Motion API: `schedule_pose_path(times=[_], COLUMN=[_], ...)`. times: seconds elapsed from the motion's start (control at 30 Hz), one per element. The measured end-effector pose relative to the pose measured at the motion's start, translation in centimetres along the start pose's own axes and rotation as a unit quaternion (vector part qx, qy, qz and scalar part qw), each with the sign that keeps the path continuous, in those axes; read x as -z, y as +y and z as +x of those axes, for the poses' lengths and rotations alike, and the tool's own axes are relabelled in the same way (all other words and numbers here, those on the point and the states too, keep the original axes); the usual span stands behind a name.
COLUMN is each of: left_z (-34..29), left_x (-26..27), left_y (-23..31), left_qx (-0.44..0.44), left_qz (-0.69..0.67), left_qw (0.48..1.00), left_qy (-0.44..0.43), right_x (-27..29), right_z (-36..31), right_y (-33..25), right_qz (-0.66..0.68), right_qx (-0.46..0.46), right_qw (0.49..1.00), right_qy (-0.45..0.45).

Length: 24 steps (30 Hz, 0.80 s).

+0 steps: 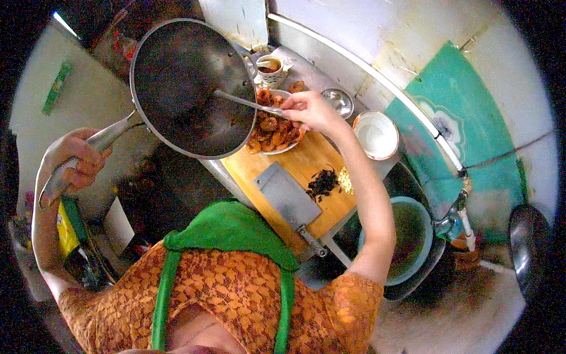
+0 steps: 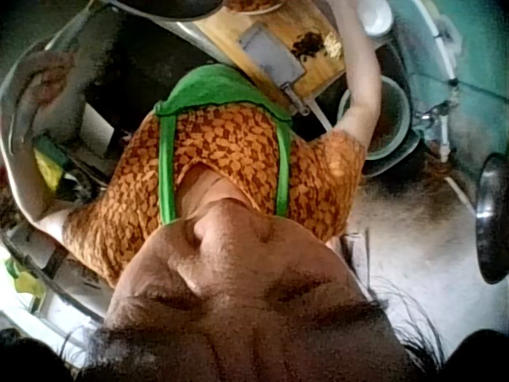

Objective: The person prepares ingredients on a cutting board, stirs cooked shrimp in a wok with a spatula, transfers the shrimp to a plate, and سپس washes the wok in a sink.

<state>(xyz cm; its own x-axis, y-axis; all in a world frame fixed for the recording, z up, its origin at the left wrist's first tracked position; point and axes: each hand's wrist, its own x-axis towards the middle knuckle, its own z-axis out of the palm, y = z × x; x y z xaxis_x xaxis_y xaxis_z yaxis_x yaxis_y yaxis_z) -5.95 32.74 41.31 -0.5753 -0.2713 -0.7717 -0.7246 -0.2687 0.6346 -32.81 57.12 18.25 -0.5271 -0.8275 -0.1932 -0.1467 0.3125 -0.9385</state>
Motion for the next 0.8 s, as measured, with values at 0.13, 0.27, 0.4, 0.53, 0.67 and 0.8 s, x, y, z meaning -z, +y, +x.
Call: schedule_pose_path(times=[0.13, 0.27, 0.4, 0.53, 0.67, 0.8], left_z=[0.7, 0.5, 0.5, 0.3, -1.0, -1.0], left_x=[0.6, 0.8, 1.6, 1.9, 2.3, 2.8], left_y=[0.0, 0.0, -0.5, -0.9, -1.9, -2.3], left_qx=[0.010, 0.019, 0.016, 0.008, -0.008, -0.016], left_qz=[-0.010, -0.024, -0.019, -0.006, -0.016, -0.014], left_qw=[1.000, 0.999, 0.999, 1.000, 1.000, 1.000], left_qy=[-0.021, -0.040, -0.033, -0.027, 0.006, -0.019], right_x=[1.4, 4.6, 6.9, 7.5, 6.4, 3.7], right_z=[0.9, -0.3, -2.3, -4.2, -4.5, -4.4], right_y=[0.4, 0.9, -0.2, -1.5, -0.4, 1.6], right_qz=[-0.015, -0.081, -0.131, -0.214, -0.133, 0.029], right_qx=[-0.046, -0.114, -0.101, -0.065, -0.060, -0.094], right_qw=[0.998, 0.990, 0.986, 0.974, 0.985, 0.988], right_qy=[-0.031, -0.036, 0.004, 0.043, 0.092, 0.118])
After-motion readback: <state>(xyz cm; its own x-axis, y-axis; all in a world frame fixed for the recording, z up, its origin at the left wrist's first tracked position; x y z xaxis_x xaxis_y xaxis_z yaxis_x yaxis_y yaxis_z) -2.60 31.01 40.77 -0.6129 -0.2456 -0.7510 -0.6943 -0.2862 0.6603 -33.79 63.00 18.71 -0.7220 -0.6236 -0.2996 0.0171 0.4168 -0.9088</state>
